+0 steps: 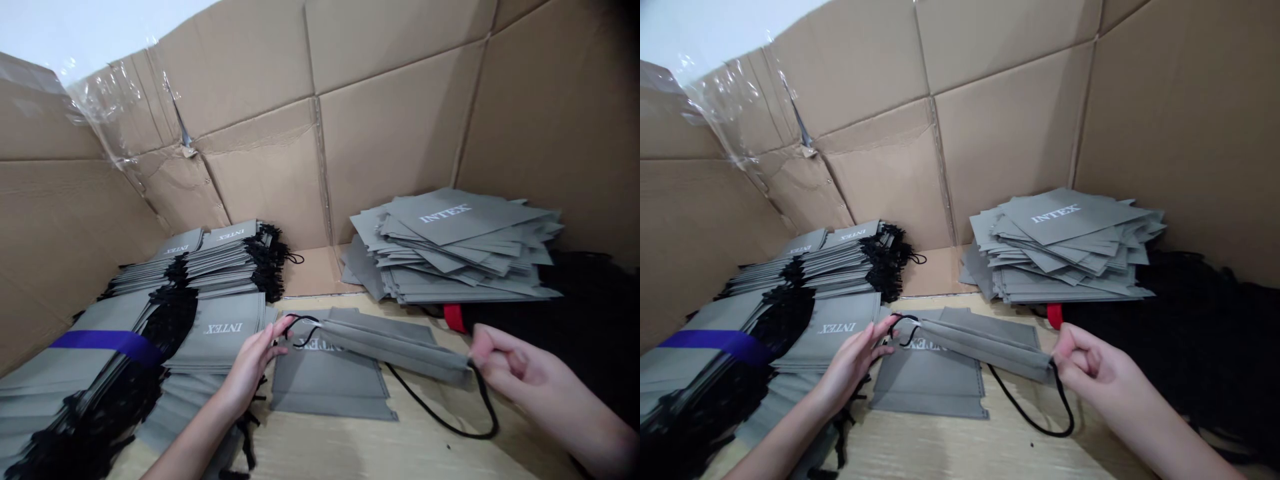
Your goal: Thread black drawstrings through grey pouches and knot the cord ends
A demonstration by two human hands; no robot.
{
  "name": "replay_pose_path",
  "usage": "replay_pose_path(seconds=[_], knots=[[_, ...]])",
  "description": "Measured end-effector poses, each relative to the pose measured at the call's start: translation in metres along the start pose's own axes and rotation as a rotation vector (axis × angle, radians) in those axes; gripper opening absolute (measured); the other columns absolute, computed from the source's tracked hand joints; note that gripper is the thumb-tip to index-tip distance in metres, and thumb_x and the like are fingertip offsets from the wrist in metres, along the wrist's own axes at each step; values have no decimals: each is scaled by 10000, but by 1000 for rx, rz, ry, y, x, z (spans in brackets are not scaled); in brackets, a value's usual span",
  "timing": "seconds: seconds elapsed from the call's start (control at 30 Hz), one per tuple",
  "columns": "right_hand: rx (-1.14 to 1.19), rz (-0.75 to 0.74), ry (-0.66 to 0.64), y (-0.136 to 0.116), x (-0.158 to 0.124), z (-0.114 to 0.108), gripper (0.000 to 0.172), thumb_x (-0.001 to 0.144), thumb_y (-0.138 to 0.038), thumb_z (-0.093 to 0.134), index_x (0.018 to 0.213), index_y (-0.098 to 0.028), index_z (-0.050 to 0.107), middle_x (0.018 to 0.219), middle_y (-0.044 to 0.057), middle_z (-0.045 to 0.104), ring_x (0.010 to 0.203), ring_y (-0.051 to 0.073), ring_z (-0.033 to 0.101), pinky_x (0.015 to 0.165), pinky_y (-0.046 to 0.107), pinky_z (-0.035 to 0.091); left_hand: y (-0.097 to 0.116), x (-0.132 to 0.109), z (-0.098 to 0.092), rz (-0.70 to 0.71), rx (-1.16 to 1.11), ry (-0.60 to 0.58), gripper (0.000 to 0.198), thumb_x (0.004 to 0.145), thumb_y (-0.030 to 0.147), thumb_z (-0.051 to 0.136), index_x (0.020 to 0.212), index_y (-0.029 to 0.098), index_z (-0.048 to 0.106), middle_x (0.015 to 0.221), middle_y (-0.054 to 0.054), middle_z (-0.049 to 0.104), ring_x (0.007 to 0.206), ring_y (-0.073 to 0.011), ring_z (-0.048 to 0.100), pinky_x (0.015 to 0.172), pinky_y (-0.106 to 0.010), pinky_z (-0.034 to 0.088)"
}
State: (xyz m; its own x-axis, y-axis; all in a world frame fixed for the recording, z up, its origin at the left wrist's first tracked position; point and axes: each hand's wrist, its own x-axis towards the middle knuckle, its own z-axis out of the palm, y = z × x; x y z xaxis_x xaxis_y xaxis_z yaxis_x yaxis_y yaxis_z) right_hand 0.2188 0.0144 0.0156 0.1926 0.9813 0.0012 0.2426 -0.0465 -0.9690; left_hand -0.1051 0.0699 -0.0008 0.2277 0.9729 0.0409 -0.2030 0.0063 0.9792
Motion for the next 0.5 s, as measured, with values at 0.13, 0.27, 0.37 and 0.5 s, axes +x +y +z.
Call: replay_pose_path(seconds=[0.13, 0.27, 0.37, 0.5], knots=[[-4, 0, 22, -1, 1, -1, 267, 515, -424, 599, 510, -226, 420, 467, -64, 240, 444, 92, 198, 429, 206, 179, 0, 2, -2, 8, 55, 77, 378, 834, 440, 513, 1034, 167, 682, 1261, -104, 560, 1145, -267, 496, 838, -330, 453], [21, 2, 34, 1, 2, -4, 232, 534, -390, 588, 532, -226, 424, 484, -67, 250, 448, 90, 212, 437, 203, 178, 1, 5, -6, -3, 151, 122, 401, 814, 470, 526, 993, 153, 693, 1180, -110, 620, 1107, -256, 523, 782, -304, 474], [19, -9, 28, 5, 5, -8, 254, 549, -391, 603, 531, -222, 414, 474, -72, 250, 445, 85, 204, 443, 200, 156, 1, 7, -10, -16, 196, 138, 386, 771, 474, 582, 943, 153, 711, 1088, -99, 668, 992, -228, 582, 755, -284, 483], [24, -24, -9, 11, 10, -13, 366, 572, -509, 635, 546, -219, 412, 468, -81, 241, 430, 75, 175, 437, 205, 116, 1, 7, -10, 3, 178, 172, 287, 624, 367, 750, 781, 128, 733, 813, -78, 725, 774, -179, 638, 739, -260, 490]])
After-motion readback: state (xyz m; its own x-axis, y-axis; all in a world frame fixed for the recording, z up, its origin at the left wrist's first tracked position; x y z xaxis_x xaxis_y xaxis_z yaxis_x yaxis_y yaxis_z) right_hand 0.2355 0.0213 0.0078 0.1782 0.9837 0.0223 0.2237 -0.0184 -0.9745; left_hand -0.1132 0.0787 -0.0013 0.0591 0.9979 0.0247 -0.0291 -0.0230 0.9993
